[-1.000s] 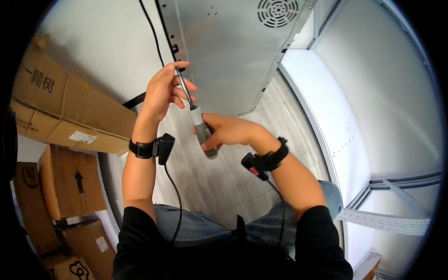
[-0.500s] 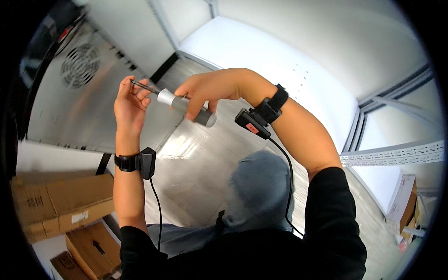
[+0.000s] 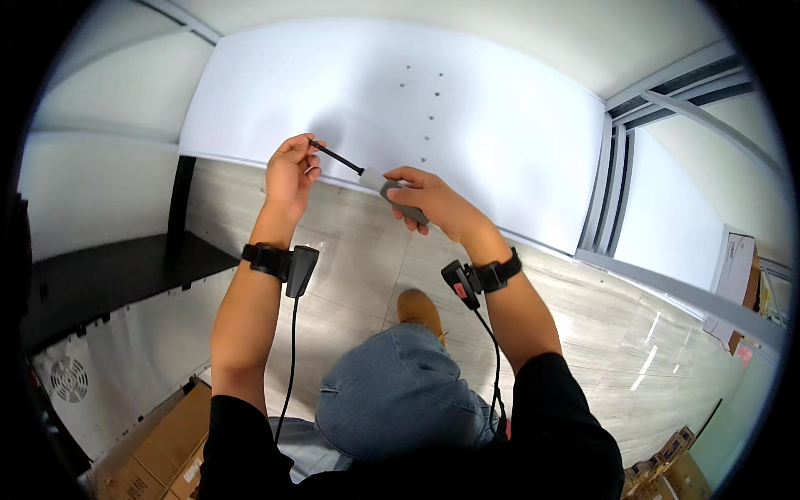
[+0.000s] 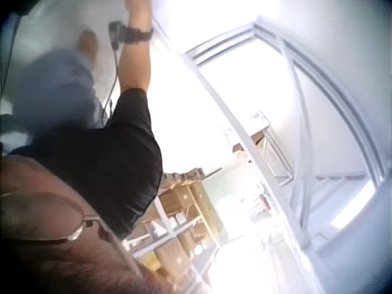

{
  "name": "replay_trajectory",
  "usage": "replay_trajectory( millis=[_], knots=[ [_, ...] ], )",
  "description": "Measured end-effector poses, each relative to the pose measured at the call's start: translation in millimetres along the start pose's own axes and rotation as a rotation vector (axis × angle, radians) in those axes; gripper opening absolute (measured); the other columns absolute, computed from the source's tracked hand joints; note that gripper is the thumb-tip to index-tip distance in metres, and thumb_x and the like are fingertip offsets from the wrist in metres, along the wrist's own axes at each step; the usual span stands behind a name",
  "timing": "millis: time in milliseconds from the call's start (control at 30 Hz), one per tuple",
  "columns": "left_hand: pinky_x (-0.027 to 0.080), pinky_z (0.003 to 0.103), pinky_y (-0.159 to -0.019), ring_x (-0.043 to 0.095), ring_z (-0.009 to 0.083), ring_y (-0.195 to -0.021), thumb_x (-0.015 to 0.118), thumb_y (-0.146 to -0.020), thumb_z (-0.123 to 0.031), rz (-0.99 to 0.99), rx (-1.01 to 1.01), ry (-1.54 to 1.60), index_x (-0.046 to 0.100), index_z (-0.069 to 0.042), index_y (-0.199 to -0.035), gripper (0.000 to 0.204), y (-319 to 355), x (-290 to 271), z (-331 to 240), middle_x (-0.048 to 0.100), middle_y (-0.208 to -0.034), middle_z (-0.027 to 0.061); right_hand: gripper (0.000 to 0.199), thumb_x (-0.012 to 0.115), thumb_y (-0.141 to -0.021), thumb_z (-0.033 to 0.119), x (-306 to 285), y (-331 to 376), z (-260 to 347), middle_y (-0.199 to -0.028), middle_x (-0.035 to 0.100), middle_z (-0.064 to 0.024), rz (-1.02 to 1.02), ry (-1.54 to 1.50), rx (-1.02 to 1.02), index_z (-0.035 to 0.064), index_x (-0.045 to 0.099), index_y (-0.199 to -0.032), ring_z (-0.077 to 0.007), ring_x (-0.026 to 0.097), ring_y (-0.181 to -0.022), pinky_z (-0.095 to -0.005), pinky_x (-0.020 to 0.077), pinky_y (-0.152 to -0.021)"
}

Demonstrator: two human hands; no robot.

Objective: The person uses a screwdriver to remove screws from a white metal panel attached to a shelving unit. After removing the panel, the person wipes the surface of a beige electronic device with a blue cloth.

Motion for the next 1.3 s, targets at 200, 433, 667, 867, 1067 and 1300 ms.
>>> replay_trajectory(
  millis=[200, 433, 667, 867, 1067, 1300],
  knots=[
    [0.043, 0.023, -0.061, 0.052, 0.0083, -0.068, 0.057, -0.09, -0.01, -0.043, 0.02, -0.161, 0.065, -0.003, -0.096, 0.012, -64, -20, 13, 0.064, -0.082, 0.0042, 0.041, 0.056, -0.087, 0.022, -8, -9, -30, -0.073, 0.058, -0.0035, -0.21, -0.195, 0.009, 0.0037, 0.05, -0.123, -0.0101, 0.051, -0.053, -0.0233, 0.0355, -0.041],
    [0.047, 0.023, -0.063, 0.057, 0.0089, -0.067, 0.066, -0.083, -0.009, -0.043, 0.45, -0.739, 0.071, -0.003, -0.091, 0.011, -94, -11, 15, 0.067, -0.077, 0.0034, 0.036, 0.056, -0.088, 0.022, -22, -21, -52, -0.073, 0.058, -0.0033, -0.326, -0.286, -0.004, 0.0049, 0.052, -0.12, -0.01, 0.052, -0.054, -0.0231, 0.0358, -0.042],
    [0.048, 0.025, -0.06, 0.058, 0.0134, -0.062, 0.069, -0.08, -0.01, -0.009, 0.732, -0.987, 0.071, -0.006, -0.09, 0.011, -98, 17, 15, 0.065, -0.078, 0.0058, 0.036, 0.055, -0.09, 0.022, -24, -32, -55, -0.072, 0.057, -0.0032, -0.317, -0.356, -0.02, 0.0053, 0.051, -0.121, -0.01, 0.053, -0.054, -0.0232, 0.0369, -0.043],
    [0.047, 0.026, -0.059, 0.057, 0.0148, -0.061, 0.07, -0.079, -0.009, -0.02, 0.729, -0.976, 0.072, -0.008, -0.089, 0.01, -98, 24, 22, 0.063, -0.077, 0.0056, 0.034, 0.052, -0.091, 0.021, -22, -37, -68, -0.072, 0.058, -0.0033, -0.299, -0.388, 0.009, 0.0071, 0.05, -0.122, -0.0092, 0.052, -0.053, -0.0222, 0.0368, -0.042],
    [0.048, 0.029, -0.062, 0.06, 0.0191, -0.066, 0.069, -0.079, -0.01, -0.04, 0.667, -0.931, 0.072, -0.01, -0.091, 0.013, -102, 28, 28, 0.063, -0.078, 0.0058, 0.038, 0.053, -0.09, 0.022, -27, -35, -65, -0.073, 0.058, -0.004, -0.291, -0.396, 0.0, 0.0041, 0.048, -0.124, -0.0106, 0.052, -0.054, -0.0236, 0.0373, -0.043],
    [0.048, 0.027, -0.064, 0.059, 0.0133, -0.068, 0.068, -0.084, -0.013, -0.052, 0.46, -0.768, 0.07, -0.005, -0.098, 0.016, -108, 3, 38, 0.066, -0.085, 0.0056, 0.038, 0.053, -0.09, 0.022, -23, -36, -48, -0.073, 0.058, -0.004, -0.226, -0.308, 0.009, 0.0034, 0.048, -0.123, -0.0107, 0.052, -0.054, -0.024, 0.0373, -0.044]
  ],
)
Point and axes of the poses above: each hand's wrist, its own y-axis away from the middle knuckle, its own x-axis out of the palm, z = x × y, the point moved 9 cm from there along -y, towards the middle knuckle
